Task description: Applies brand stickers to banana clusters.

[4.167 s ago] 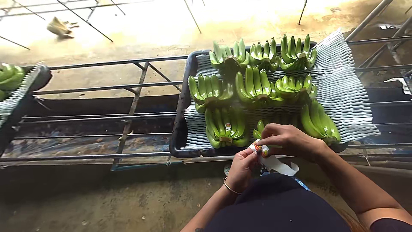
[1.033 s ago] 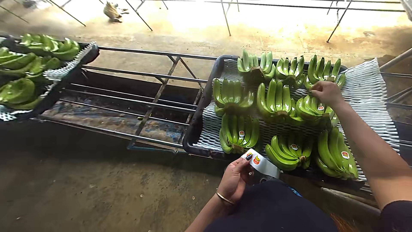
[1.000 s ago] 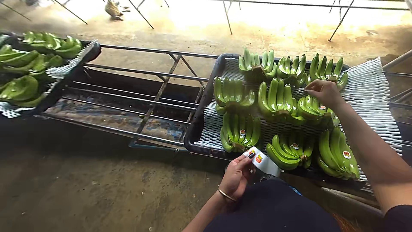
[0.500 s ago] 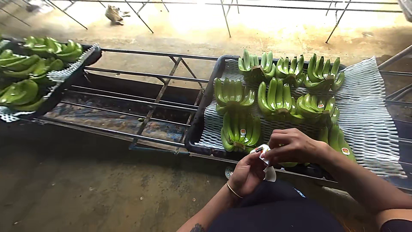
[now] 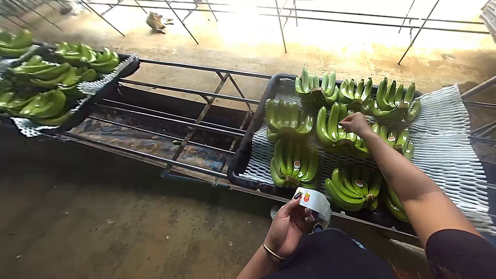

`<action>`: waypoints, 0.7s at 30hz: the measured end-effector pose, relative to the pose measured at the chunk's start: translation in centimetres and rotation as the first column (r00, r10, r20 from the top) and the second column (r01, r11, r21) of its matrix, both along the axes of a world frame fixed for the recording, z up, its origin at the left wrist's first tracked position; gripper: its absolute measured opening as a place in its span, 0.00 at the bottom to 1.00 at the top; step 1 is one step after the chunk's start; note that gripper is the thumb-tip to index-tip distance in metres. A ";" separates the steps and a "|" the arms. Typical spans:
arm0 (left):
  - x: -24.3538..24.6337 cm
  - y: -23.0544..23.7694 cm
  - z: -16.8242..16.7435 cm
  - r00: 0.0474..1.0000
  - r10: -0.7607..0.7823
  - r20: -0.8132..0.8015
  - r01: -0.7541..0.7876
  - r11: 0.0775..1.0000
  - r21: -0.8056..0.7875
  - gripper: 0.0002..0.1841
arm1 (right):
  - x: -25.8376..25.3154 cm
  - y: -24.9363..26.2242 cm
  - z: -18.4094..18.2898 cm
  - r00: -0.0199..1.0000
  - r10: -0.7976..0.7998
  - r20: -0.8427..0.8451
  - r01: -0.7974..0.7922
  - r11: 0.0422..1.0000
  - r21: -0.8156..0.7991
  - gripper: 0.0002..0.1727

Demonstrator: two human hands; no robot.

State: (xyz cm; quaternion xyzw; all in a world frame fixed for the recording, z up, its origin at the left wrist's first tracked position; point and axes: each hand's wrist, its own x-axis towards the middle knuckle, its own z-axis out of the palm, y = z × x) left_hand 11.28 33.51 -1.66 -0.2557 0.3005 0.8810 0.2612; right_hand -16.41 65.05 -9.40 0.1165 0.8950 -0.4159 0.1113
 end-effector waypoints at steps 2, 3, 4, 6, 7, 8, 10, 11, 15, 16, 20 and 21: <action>0.5 -0.5 0.1 0.999 0.040 0.000 -0.040 0.999 -0.021 0.20 | -1.1 -0.1 -1.4 0.998 0.024 0.064 -0.029 0.996 0.083 0.12; 0.6 -0.8 0.1 0.998 0.058 0.000 -0.058 0.998 -0.023 0.20 | -1.3 -0.1 -1.7 0.996 0.035 0.080 -0.046 0.990 0.131 0.15; 0.7 -1.1 0.1 0.997 0.074 -0.002 -0.074 0.997 -0.020 0.20 | -1.4 -0.2 -1.9 0.996 0.044 0.080 -0.058 0.981 0.187 0.19; 0.9 -1.7 0.0 0.995 0.098 -0.004 -0.098 0.995 -0.024 0.20 | -1.5 -0.1 -2.6 0.996 0.061 0.063 -0.077 0.953 0.293 0.22; 1.0 -2.0 0.0 0.994 0.107 -0.006 -0.107 0.994 -0.038 0.20 | -1.4 -0.1 -2.5 0.994 0.072 0.077 -0.094 0.931 0.352 0.24; 1.1 -2.2 0.0 0.994 0.112 -0.009 -0.112 0.992 -0.064 0.20 | -1.2 -0.3 -1.9 0.992 0.079 0.101 -0.114 0.905 0.409 0.26; 1.3 -2.5 -0.1 0.993 0.114 -0.025 -0.116 0.982 -0.150 0.19 | -0.4 -0.6 -0.2 0.990 0.097 0.101 -0.133 0.881 0.454 0.28; 1.3 -2.5 -0.1 0.993 0.113 -0.042 -0.119 0.972 -0.201 0.18 | 0.1 -0.7 0.9 0.992 0.118 0.055 -0.130 0.892 0.433 0.27; 0.5 -1.6 0.4 0.991 0.053 -0.122 -0.093 0.931 -0.353 0.11 | 4.0 -2.7 6.0 0.842 0.375 -0.388 -0.347 0.927 0.142 0.16; 0.2 -1.3 0.7 0.990 0.030 -0.138 -0.077 0.934 -0.349 0.09 | 5.9 -3.9 7.7 0.744 0.442 -0.501 -0.469 0.880 0.080 0.14; -1.1 0.0 2.0 0.975 -0.080 -0.205 0.022 0.962 -0.272 0.09 | 14.3 -7.9 13.4 0.366 0.627 -0.688 -0.782 0.608 0.138 0.11; -1.3 0.4 2.2 0.969 -0.104 -0.222 0.047 0.967 -0.249 0.09 | 15.9 -8.1 13.9 0.309 0.646 -0.698 -0.812 0.561 0.160 0.10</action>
